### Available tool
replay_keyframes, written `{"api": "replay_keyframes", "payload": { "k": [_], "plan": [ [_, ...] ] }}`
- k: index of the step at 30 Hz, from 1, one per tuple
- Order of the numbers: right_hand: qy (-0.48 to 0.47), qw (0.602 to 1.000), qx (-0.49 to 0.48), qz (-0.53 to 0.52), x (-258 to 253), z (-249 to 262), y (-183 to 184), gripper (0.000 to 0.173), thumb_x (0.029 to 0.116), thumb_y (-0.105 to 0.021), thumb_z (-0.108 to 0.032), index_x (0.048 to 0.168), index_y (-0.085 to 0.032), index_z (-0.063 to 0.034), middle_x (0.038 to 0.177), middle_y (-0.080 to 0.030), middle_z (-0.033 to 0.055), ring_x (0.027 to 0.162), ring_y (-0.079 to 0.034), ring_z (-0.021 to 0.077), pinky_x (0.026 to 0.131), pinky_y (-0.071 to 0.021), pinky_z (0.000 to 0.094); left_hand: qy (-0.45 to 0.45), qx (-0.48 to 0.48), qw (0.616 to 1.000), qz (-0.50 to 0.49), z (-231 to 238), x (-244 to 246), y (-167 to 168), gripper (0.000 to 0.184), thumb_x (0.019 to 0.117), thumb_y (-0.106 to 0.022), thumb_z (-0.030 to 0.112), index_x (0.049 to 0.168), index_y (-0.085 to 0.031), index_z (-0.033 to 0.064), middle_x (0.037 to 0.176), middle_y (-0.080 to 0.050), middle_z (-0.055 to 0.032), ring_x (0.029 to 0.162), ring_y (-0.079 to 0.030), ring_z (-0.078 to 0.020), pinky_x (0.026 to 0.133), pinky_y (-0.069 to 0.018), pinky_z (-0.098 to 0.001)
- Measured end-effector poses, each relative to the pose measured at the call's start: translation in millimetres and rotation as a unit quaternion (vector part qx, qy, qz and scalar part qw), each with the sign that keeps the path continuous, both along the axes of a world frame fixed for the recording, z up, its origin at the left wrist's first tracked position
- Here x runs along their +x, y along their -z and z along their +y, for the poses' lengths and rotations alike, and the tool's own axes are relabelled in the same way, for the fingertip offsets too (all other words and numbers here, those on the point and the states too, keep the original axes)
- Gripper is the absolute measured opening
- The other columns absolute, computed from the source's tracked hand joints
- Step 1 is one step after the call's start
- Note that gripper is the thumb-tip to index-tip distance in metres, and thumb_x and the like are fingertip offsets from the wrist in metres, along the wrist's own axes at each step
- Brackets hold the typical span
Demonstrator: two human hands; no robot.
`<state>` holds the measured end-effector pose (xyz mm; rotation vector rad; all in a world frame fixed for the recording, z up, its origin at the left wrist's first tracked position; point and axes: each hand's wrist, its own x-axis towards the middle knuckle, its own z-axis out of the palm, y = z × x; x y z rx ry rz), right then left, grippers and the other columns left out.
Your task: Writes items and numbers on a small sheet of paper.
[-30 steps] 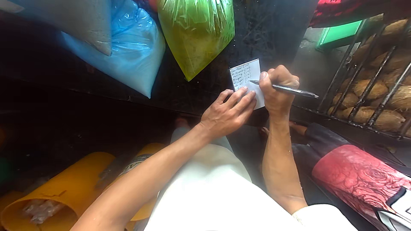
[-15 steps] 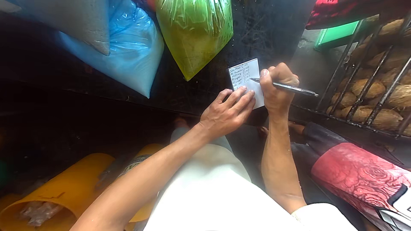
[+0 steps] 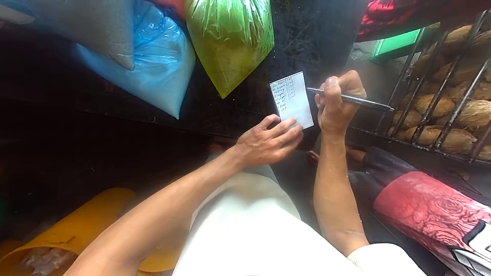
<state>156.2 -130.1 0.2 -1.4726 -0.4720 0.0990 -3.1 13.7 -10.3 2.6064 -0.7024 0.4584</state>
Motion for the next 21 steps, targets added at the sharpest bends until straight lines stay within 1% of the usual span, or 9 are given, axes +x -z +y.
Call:
{"api": "replay_keyframes", "payload": {
  "k": [3, 5, 6, 9, 11, 12, 14, 19, 21],
  "plan": [
    [-0.013, 1.000, -0.006, -0.008, 2, -3, -6, 0.011, 0.1013, -0.062, -0.016, 0.090, -0.058, -0.0154, 0.064, -0.055, -0.0078, 0.050, -0.050, 0.0025, 0.047, -0.0453, 0.0194, -0.012, 0.002, 1.000, -0.003, -1, 1, 1, 0.031, 0.1041, -0.054, 0.025, 0.129, -0.070, 0.0166, 0.138, -0.065, -0.0031, 0.134, -0.053, -0.0231, 0.110, -0.0387, -0.0429],
    [-0.015, 0.998, -0.058, -0.033, 0, -6, -11, 0.010, 0.0991, -0.066, -0.017, 0.091, -0.060, -0.0151, 0.067, -0.057, -0.0092, 0.052, -0.051, 0.0009, 0.047, -0.0453, 0.0190, -0.032, 0.000, 0.999, -0.001, -2, 1, 2, 0.031, 0.1039, -0.054, 0.026, 0.129, -0.070, 0.0166, 0.141, -0.063, -0.0040, 0.136, -0.051, -0.0237, 0.112, -0.0373, -0.0435],
    [-0.019, 0.995, -0.086, -0.042, -3, -7, -15, 0.010, 0.0977, -0.067, -0.015, 0.090, -0.061, -0.0134, 0.068, -0.058, -0.0081, 0.053, -0.052, 0.0010, 0.048, -0.0455, 0.0190, -0.042, 0.002, 0.999, 0.002, -3, 1, 2, 0.033, 0.1038, -0.054, 0.026, 0.131, -0.069, 0.0164, 0.143, -0.061, -0.0048, 0.138, -0.050, -0.0243, 0.113, -0.0364, -0.0443],
    [-0.051, 0.980, -0.185, -0.047, -18, -9, -26, 0.009, 0.0980, -0.064, -0.013, 0.097, -0.057, -0.0085, 0.078, -0.056, -0.0038, 0.063, -0.054, -0.0015, 0.055, -0.0463, 0.0122, -0.067, 0.037, 0.997, 0.033, -5, 3, -1, 0.037, 0.1053, -0.050, 0.025, 0.139, -0.064, 0.0168, 0.151, -0.055, -0.0063, 0.144, -0.044, -0.0280, 0.116, -0.0327, -0.0487],
    [-0.073, 0.980, -0.178, -0.046, -19, -10, -19, 0.011, 0.0957, -0.066, -0.009, 0.090, -0.057, -0.0072, 0.077, -0.056, -0.0019, 0.064, -0.053, -0.0001, 0.054, -0.0448, 0.0127, -0.073, 0.052, 0.995, 0.047, -6, 5, -3, 0.038, 0.1052, -0.048, 0.024, 0.140, -0.062, 0.0176, 0.153, -0.053, -0.0061, 0.145, -0.042, -0.0295, 0.117, -0.0311, -0.0508],
    [-0.078, 0.983, -0.158, -0.046, -19, -12, -14, 0.014, 0.0947, -0.066, -0.007, 0.084, -0.057, -0.0071, 0.073, -0.055, -0.0010, 0.060, -0.051, 0.0010, 0.052, -0.0424, 0.0131, -0.075, 0.056, 0.994, 0.050, -6, 5, -3, 0.039, 0.1050, -0.049, 0.025, 0.141, -0.062, 0.0182, 0.153, -0.053, -0.0057, 0.145, -0.042, -0.0293, 0.117, -0.0308, -0.0511],
    [-0.071, 0.986, -0.142, -0.048, -17, -13, -9, 0.020, 0.0943, -0.066, -0.007, 0.078, -0.056, -0.0090, 0.068, -0.054, -0.0020, 0.056, -0.050, 0.0009, 0.048, -0.0401, 0.0130, -0.075, 0.061, 0.994, 0.052, -6, 5, -4, 0.039, 0.1051, -0.049, 0.027, 0.141, -0.061, 0.0189, 0.152, -0.054, -0.0051, 0.144, -0.043, -0.0287, 0.116, -0.0316, -0.0514],
    [-0.051, 0.983, -0.158, -0.077, -16, -5, -7, 0.025, 0.0928, -0.067, -0.007, 0.070, -0.057, -0.0074, 0.064, -0.054, -0.0020, 0.055, -0.051, 0.0020, 0.048, -0.0417, 0.0160, -0.073, 0.069, 0.994, 0.048, -6, 6, -5, 0.038, 0.1048, -0.049, 0.023, 0.140, -0.062, 0.0190, 0.150, -0.056, -0.0042, 0.144, -0.044, -0.0283, 0.115, -0.0342, -0.0496],
    [-0.055, 0.983, -0.159, -0.072, -16, -5, -8, 0.021, 0.0940, -0.066, -0.010, 0.074, -0.059, -0.0073, 0.066, -0.054, -0.0038, 0.056, -0.051, 0.0000, 0.050, -0.0422, 0.0146, -0.074, 0.071, 0.994, 0.047, -7, 6, -5, 0.038, 0.1049, -0.049, 0.023, 0.140, -0.062, 0.0187, 0.150, -0.056, -0.0039, 0.143, -0.045, -0.0278, 0.114, -0.0355, -0.0486]
  ]
}}
